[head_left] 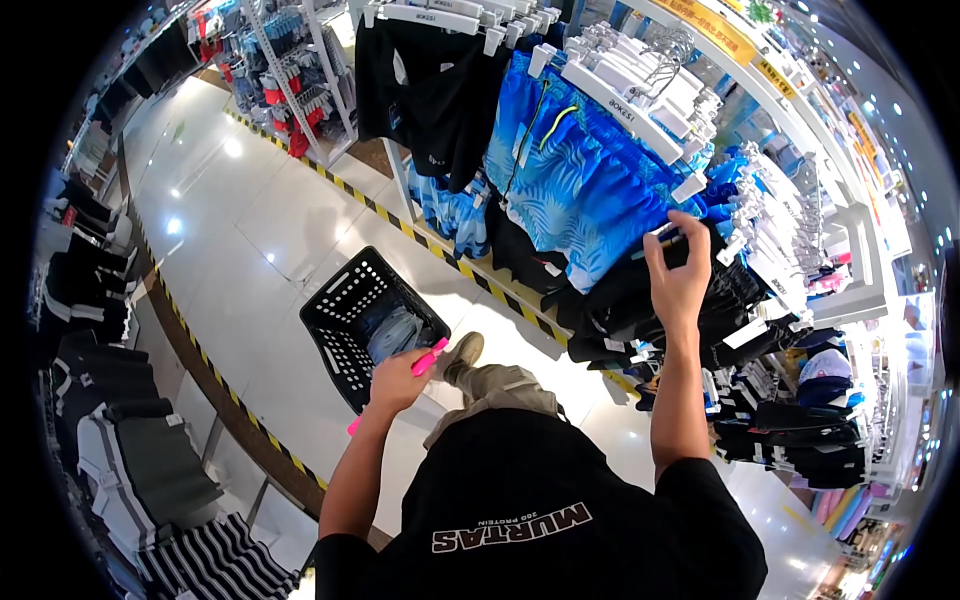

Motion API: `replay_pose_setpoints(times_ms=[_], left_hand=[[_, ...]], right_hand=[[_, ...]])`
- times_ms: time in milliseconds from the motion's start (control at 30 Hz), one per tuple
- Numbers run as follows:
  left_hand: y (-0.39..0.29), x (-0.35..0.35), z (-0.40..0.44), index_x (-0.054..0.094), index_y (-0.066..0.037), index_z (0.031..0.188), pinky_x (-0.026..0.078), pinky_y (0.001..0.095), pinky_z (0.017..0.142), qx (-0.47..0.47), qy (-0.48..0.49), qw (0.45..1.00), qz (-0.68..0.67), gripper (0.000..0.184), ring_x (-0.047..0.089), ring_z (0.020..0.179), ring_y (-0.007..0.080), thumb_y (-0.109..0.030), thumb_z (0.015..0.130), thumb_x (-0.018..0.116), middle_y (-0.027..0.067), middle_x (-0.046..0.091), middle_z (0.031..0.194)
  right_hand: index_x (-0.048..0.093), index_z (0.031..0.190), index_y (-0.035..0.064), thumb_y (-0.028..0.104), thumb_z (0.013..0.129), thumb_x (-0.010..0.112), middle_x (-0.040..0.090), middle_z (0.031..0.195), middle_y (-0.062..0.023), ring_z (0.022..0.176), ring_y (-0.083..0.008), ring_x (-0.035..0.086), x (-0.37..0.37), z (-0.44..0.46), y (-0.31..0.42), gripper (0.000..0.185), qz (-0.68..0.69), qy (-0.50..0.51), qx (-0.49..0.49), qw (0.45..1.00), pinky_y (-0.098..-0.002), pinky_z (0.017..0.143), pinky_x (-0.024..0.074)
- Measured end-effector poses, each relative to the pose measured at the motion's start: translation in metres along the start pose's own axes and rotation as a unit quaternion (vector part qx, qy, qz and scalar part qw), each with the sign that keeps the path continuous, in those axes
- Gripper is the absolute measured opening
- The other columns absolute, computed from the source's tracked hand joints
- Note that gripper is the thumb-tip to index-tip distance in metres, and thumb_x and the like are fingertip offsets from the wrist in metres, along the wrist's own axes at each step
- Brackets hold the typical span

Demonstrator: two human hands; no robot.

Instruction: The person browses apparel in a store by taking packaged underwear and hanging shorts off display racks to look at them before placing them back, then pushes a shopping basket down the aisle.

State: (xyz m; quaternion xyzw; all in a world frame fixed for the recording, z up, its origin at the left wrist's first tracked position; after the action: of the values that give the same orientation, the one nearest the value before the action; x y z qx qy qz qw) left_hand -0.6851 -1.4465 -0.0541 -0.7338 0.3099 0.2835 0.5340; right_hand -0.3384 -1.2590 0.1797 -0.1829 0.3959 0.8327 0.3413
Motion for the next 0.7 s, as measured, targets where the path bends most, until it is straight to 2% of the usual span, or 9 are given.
replay_pose_setpoints(times_ms=[133,267,600,700], left_hand=[[0.018,-0.025,0.028,0.073,-0.02,0.115,0.055,0.0454,0.078,0.007,-0.013,1.0,-0.002,0.033,0.069,0.09,0.0372,-0.038,0.088,0.067,0.0149,0.072,0.1],[0.034,-0.051,0.05,0.074,-0.02,0.114,0.055,0.0434,0.077,-0.003,-0.022,1.0,0.018,0.032,0.069,0.088,0.0354,-0.038,0.088,0.069,0.0141,0.072,0.099],[0.071,-0.088,0.108,0.073,-0.019,0.115,0.054,0.0433,0.081,-0.06,0.032,0.998,0.007,0.036,0.069,0.092,0.035,-0.037,0.084,0.073,0.0137,0.072,0.101],[0.077,-0.095,0.118,0.073,-0.017,0.116,0.054,0.0431,0.082,-0.052,0.029,0.998,-0.002,0.036,0.068,0.093,0.0349,-0.035,0.084,0.074,0.0138,0.072,0.102]], right_hand=[[0.062,0.115,0.0026,0.004,0.08,0.079,0.064,0.112,-0.014,0.109,-0.0315,0.06,0.018,0.056,0.009,0.039,-0.022,-0.067,-0.058,0.996,-0.039,0.097,0.0454],[0.063,0.117,0.0034,0.007,0.081,0.078,0.064,0.114,-0.0153,0.11,-0.0329,0.06,0.044,0.097,0.006,0.039,-0.019,-0.096,-0.045,0.994,-0.0397,0.097,0.0462],[0.064,0.109,0.0046,0.016,0.078,0.082,0.066,0.109,-0.0149,0.102,-0.0352,0.061,0.081,0.128,-0.017,0.038,-0.137,-0.018,0.048,0.989,-0.0425,0.087,0.0485],[0.066,0.107,0.0059,0.02,0.077,0.083,0.07,0.101,-0.0144,0.094,-0.0355,0.065,0.09,0.136,-0.018,0.038,-0.164,0.003,0.085,0.983,-0.0433,0.084,0.0501]])
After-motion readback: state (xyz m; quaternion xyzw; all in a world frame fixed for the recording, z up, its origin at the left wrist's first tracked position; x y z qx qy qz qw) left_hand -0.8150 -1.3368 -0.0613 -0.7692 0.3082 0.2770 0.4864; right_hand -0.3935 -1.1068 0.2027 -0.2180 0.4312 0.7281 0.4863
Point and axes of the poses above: each hand's wrist, its own z-axis towards the middle knuckle, its own x-axis out of the palm, y = z × x, the point moved 4 cm from there along z, towards the middle knuckle
